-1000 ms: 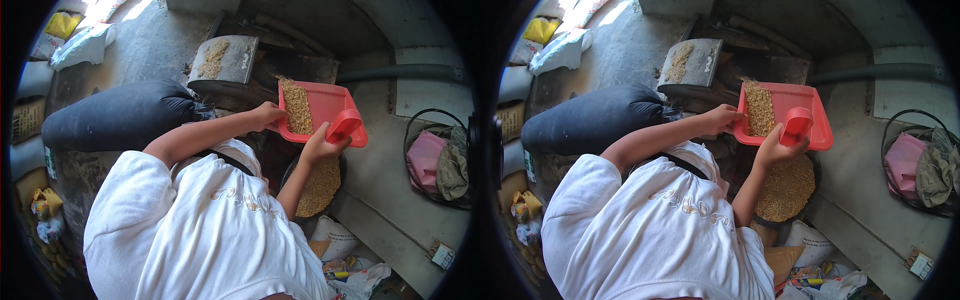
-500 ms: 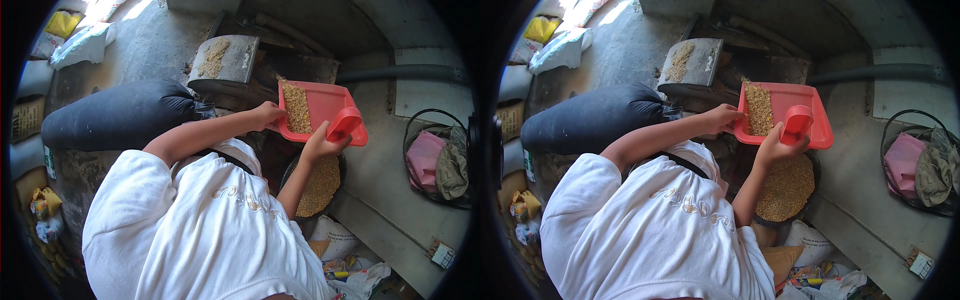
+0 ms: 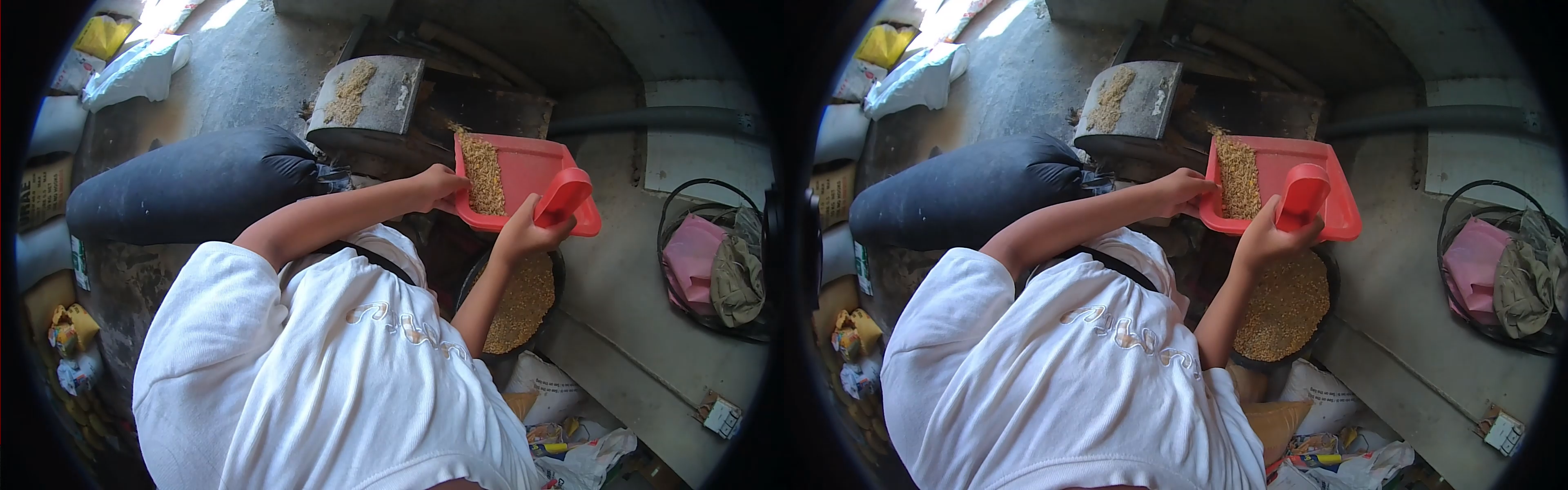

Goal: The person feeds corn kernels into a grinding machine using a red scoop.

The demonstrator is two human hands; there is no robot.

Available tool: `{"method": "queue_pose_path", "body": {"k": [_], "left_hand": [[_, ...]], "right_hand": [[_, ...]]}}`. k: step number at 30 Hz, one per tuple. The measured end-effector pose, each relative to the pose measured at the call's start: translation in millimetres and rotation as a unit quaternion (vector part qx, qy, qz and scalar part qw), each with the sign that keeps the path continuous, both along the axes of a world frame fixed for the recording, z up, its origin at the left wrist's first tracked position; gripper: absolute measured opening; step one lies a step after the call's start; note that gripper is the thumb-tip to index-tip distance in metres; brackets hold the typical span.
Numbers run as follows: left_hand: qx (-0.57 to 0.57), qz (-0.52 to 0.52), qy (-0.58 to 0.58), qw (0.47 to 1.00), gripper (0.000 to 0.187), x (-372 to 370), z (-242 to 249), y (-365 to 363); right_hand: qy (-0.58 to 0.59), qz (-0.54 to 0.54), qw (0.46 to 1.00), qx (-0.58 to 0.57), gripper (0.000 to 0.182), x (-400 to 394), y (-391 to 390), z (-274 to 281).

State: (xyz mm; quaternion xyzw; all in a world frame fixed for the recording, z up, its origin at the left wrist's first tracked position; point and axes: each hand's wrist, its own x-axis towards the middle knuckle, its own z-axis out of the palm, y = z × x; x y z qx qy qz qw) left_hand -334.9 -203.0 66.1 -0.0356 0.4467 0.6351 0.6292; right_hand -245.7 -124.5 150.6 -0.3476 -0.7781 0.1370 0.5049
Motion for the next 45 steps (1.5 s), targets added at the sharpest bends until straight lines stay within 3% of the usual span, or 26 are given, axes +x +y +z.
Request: {"method": "queue_pose_path", "body": {"k": [45], "left_hand": [[0.015, 0.011, -0.023, 1.0, 0.028, -4.5, 7.6, -3.7]], "right_hand": [[-0.004, 0.01, 0.999, 0.031, 0.027, -8.3, 1.5, 4.0]]}}
